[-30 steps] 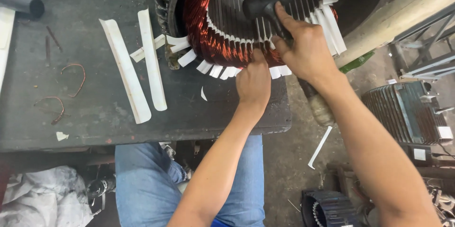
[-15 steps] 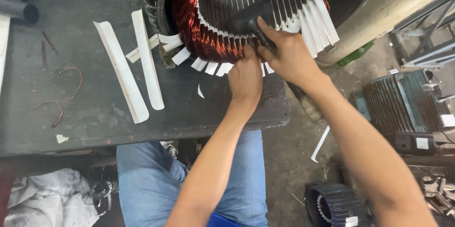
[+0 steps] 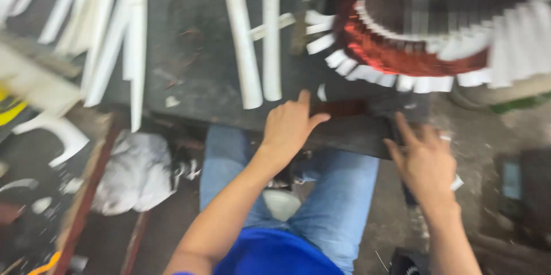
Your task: The person is winding copper coils into a motor stator, inserting insulation strips and using a mallet to seat them.
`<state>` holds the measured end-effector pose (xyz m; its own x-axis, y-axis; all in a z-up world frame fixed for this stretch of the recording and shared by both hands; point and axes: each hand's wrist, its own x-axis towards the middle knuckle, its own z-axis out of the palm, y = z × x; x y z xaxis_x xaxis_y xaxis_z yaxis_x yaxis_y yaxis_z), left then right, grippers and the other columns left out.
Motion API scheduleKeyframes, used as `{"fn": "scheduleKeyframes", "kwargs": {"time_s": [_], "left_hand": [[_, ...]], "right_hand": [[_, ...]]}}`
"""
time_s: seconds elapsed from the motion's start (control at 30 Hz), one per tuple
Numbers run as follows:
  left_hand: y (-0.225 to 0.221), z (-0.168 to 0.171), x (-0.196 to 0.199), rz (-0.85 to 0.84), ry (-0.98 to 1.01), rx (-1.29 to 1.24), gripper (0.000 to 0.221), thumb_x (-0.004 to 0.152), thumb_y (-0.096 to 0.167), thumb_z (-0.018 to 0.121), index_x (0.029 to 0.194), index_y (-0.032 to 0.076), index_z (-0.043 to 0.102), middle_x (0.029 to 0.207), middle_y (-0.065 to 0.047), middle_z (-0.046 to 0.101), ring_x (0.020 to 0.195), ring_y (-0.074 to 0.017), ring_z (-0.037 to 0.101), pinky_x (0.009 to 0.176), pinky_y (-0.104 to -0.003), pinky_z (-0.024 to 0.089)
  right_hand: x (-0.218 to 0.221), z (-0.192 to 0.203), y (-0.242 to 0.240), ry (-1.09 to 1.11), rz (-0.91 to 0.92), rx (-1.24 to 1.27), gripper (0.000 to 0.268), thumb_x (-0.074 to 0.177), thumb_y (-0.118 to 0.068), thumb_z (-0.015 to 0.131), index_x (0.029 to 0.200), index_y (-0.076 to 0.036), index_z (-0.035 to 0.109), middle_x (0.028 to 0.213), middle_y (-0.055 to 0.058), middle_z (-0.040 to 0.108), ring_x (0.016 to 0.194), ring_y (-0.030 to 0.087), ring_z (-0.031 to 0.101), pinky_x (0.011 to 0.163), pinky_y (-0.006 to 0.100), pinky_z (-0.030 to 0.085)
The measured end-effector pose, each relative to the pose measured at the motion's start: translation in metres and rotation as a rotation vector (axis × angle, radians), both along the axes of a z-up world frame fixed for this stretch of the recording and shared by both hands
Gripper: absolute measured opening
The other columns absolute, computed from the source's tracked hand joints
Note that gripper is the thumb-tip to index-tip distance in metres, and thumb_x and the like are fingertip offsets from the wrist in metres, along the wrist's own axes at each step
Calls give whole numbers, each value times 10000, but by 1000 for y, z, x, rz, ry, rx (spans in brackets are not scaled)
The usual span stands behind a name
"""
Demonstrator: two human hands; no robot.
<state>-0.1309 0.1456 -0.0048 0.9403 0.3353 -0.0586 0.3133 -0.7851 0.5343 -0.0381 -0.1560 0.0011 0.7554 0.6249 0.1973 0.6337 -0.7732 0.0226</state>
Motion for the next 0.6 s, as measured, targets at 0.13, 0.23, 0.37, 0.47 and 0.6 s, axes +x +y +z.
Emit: {"fn": "scheduleKeyframes", "kwargs": {"time_s": [0.13,0.23,0.37,0.47,0.6], "left_hand": [[38,1,0,166,-235,52,330,1079,416,648,1078,109,528,736,-174,730,700,-550,710,556,-646,522],[115,-1,-27,319,-405,-101,110,1056,161,590,1055,63,638,933,-283,773,930,-605,675,699,-620,450],[254,-40,-37,404,-653,64,92,960,83,668,991,69,754,942,-127,811,898,-370,767,815,-484,526],[326,-48,-16,505,-588,139,59,950,67,721,904,43,749,850,-115,800,820,-336,754,751,-468,544],[367,-52,31,605,-297,130,217,911,113,856,844,28,668,890,-158,738,836,-402,728,680,-514,561]], "right_hand": [[-2,-4,6,50,-1,12,702,987,-309,738,1628,-61,594,1296,285,622,1080,561,644,896,643,575],[-8,-24,-3,52,71,54,809,972,-317,719,1685,1,509,1354,348,606,1184,569,610,1071,650,506],[-38,-20,-7,48,104,190,741,950,-371,736,1594,-19,632,1542,375,542,1358,537,588,1170,639,477],[-72,-11,4,4,90,357,585,1014,-222,785,1531,44,715,1586,380,552,1454,490,520,1172,589,534],[-105,4,27,28,125,518,482,998,-134,832,1452,2,740,1548,279,589,1368,407,616,1185,506,577]]}}
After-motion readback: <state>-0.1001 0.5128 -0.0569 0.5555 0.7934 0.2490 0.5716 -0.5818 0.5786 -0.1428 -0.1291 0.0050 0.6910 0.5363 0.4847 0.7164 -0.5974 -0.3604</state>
